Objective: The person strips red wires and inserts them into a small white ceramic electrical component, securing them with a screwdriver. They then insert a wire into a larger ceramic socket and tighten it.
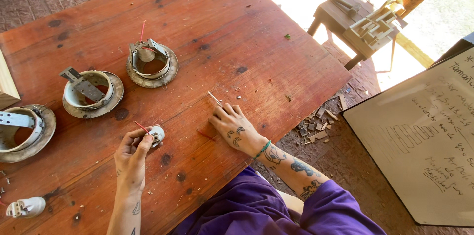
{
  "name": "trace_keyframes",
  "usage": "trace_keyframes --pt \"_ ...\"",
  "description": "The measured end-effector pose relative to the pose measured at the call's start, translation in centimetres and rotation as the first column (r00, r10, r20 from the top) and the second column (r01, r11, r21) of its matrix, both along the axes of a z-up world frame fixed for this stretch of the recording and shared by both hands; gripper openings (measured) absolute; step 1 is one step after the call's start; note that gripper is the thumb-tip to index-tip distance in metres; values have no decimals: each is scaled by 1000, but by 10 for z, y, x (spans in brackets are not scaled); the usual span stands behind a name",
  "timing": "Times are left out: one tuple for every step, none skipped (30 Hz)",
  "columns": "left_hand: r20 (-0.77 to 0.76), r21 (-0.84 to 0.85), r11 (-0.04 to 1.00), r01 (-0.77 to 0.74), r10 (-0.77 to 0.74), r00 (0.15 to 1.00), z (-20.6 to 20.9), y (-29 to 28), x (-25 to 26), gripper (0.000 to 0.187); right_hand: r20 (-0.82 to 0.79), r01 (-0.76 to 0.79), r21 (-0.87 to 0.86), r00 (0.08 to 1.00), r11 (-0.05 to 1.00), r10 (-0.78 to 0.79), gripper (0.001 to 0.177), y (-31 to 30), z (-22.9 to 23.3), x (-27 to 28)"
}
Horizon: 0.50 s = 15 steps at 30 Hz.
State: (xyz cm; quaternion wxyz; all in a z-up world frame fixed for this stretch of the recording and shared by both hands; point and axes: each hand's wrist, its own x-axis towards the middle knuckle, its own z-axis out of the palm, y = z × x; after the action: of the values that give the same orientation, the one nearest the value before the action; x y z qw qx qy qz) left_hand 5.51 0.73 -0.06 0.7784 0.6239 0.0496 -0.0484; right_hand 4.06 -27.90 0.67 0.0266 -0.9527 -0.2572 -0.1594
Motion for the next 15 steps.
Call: trace_keyframes --pt "1 0 1000 -1 1 1000 0 -1 0 22 1 -1 0 1000 1000 1 18 1 -3 0" --pt "-10 -9 1000 -3 3 1000 0 -2 0 22 10 -1 -13 1000 1000 2 18 3 -6 0" --pt "-20 -16 1000 -6 5 1000 1 -3 0 22 19 -2 -24 1000 1000 2 17 4 -9 -1" --pt "-18 -14 1000 -6 6 1000 -2 -3 1 22 21 -3 -22 1000 1000 3 17 5 -8 -1" --pt "-5 -16 1000 -10 10 1000 -5 -3 1 21 16 -2 -18 1000 1000 2 16 5 -8 -1" --pt "8 -18 1000 -14 14 1000 -9 -3 1 20 11 -1 -14 1000 1000 1 15 5 -8 -1" --pt "7 -18 1000 -18 18 1000 -5 -3 0 20 11 -5 -14 1000 1000 5 15 7 -7 -1" --pt "7 -1 1000 -17 17 1000 -1 -4 -2 21 -3 2 22 1000 1000 -2 13 9 -7 0" --pt "6 15 1000 -16 16 1000 2 -5 -3 21 -18 11 56 1000 998 -10 19 10 -6 1" --pt "5 14 1000 -19 19 1000 -1 -5 -2 21 -18 8 55 1000 998 -7 19 14 -8 5" --pt "5 23 1000 -18 18 1000 -3 -5 -1 23 -20 10 61 1000 998 -8 21 17 -10 8" --pt "6 32 999 -17 17 1000 -5 -4 -1 24 -22 11 67 1000 998 -10 24 21 -11 11" --pt "7 34 999 -19 19 1000 -5 -4 -1 24 -21 9 69 1000 998 -8 24 24 -9 11" --pt "5 31 999 -17 17 1000 -5 -4 -1 24 31 -10 34 999 999 9 15 28 -6 12" --pt "4 26 1000 -15 15 1000 -5 -4 0 24 84 -27 -2 996 1000 27 19 30 -3 13"
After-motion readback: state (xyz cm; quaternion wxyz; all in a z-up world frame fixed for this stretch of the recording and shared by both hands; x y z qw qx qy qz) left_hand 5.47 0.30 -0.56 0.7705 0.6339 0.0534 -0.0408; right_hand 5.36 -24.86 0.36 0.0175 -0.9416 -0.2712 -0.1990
